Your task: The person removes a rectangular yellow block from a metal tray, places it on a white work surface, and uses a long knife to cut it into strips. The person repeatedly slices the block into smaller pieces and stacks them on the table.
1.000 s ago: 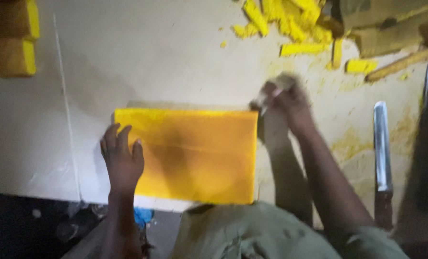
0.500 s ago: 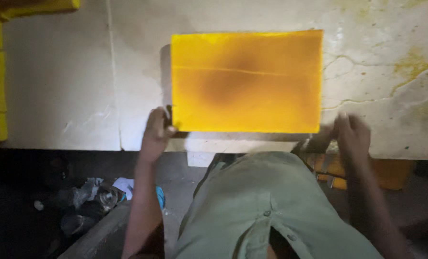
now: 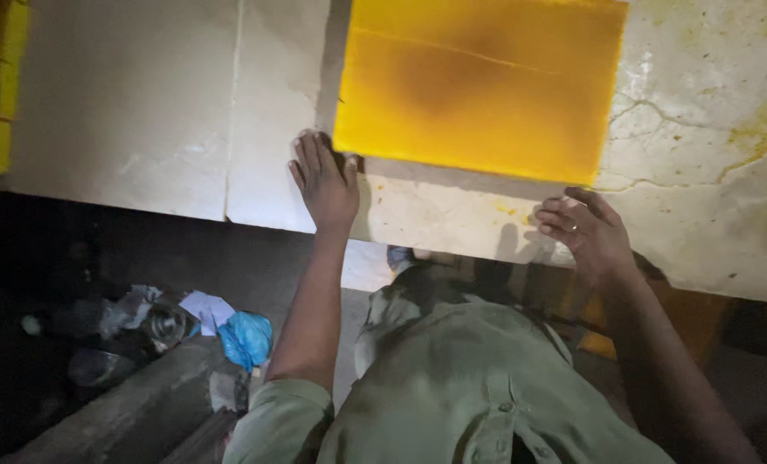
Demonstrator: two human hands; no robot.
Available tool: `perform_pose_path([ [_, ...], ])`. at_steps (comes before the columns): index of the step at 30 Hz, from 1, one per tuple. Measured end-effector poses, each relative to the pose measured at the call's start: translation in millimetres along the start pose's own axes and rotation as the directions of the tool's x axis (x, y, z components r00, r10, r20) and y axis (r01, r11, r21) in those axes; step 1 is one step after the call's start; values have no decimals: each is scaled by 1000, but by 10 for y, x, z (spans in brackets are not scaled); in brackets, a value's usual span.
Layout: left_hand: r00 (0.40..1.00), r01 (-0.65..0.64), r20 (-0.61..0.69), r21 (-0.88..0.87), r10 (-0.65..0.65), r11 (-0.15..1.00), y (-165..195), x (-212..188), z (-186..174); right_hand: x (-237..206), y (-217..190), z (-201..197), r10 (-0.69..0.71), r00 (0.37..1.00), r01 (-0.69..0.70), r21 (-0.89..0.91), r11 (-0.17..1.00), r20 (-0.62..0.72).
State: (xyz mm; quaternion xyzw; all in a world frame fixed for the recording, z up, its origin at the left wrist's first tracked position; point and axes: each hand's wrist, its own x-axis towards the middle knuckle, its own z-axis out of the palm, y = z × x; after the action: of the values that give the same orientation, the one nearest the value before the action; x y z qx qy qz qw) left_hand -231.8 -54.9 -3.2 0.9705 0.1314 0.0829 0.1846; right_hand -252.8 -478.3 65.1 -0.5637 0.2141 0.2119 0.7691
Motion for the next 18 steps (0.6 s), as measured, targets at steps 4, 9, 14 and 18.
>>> perform_pose_path([
  [4,996,31,-87,103,-22,994,814,-489,377,-127,147,-689,101,992,-34,-605,795,77],
  [9,900,-354,319,141,296,925,2748,-1536,936,-671,701,-1390,352,917,-16,-861,508,191],
  [14,552,-591,182,-603,814,536,3592,-1853,1038,-849,813,-1669,138,927,177,-731,659,349],
  [18,708,-574,260,-330,656,750,2994,-1262,930,-521,440,-1601,192,964,3,-732,681,183],
])
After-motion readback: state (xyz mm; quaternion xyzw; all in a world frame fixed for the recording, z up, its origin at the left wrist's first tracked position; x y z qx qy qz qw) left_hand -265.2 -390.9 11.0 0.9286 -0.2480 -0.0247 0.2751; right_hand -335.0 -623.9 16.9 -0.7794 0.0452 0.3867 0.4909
